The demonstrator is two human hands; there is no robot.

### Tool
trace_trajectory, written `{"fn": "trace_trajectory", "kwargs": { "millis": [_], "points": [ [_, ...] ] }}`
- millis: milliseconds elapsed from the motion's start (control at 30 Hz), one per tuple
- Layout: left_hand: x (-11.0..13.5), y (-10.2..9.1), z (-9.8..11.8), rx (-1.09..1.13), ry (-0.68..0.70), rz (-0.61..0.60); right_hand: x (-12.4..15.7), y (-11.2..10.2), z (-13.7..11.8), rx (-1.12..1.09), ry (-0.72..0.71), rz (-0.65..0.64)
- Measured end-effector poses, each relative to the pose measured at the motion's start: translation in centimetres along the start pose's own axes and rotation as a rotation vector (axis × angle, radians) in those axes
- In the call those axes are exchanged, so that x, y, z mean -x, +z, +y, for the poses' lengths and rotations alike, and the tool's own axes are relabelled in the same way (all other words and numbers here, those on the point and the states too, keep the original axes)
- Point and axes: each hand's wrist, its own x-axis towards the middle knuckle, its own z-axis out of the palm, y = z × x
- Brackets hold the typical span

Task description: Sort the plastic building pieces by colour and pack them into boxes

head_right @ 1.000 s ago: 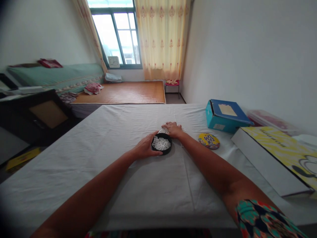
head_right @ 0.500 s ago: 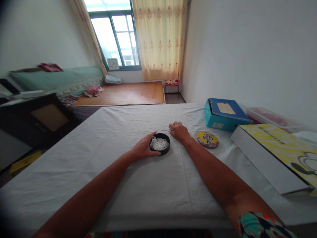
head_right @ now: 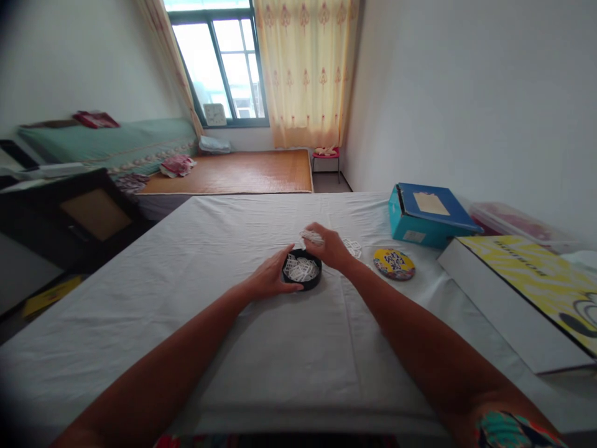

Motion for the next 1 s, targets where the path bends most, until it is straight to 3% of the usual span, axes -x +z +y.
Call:
{"fn": "trace_trajectory", "kwargs": {
  "millis": [133, 233, 400, 500, 600, 667, 733, 800, 867, 1000],
  "points": [
    [0.0, 0.0, 0.0, 0.051, 0.034, 0.000, 0.6, 0.9, -2.8, 0.092, -0.257, -0.356],
    [0.1, 0.1, 0.0, 0.066, 0.018, -0.002, 0.7, 0.4, -3.3, 0.124, -0.315, -0.476],
    [0.0, 0.3, -0.3, 0.063, 0.012, 0.002, 0.5, -0.7, -4.0, 0.087, -0.308, -0.463],
    [0.0, 0.4, -0.4, 0.050, 0.008, 0.005, 0.8, -0.1, -4.1, 0.112, -0.325, -0.378],
    [-0.1, 0.3, -0.4, 0.052, -0.004, 0.004, 1.0, 0.5, -3.8, 0.137, -0.312, -0.371],
    [-0.1, 0.2, -0.3, 0.056, -0.016, -0.002, 0.8, 0.3, -3.4, 0.129, -0.284, -0.402],
    [-0.1, 0.1, -0.2, 0.051, -0.022, -0.005, 0.3, -0.7, -2.4, 0.129, -0.220, -0.355],
    [-0.1, 0.0, -0.1, 0.043, -0.025, -0.004, -0.2, -2.5, -0.6, 0.197, -0.090, -0.245],
    [-0.1, -0.1, -0.1, 0.038, -0.032, 0.003, -0.2, -5.0, 1.8, 0.348, 0.081, -0.224],
    [-0.1, -0.2, -0.2, 0.031, -0.047, 0.002, 1.2, -8.8, 6.7, 0.542, 0.303, -0.536]
  ]
}}
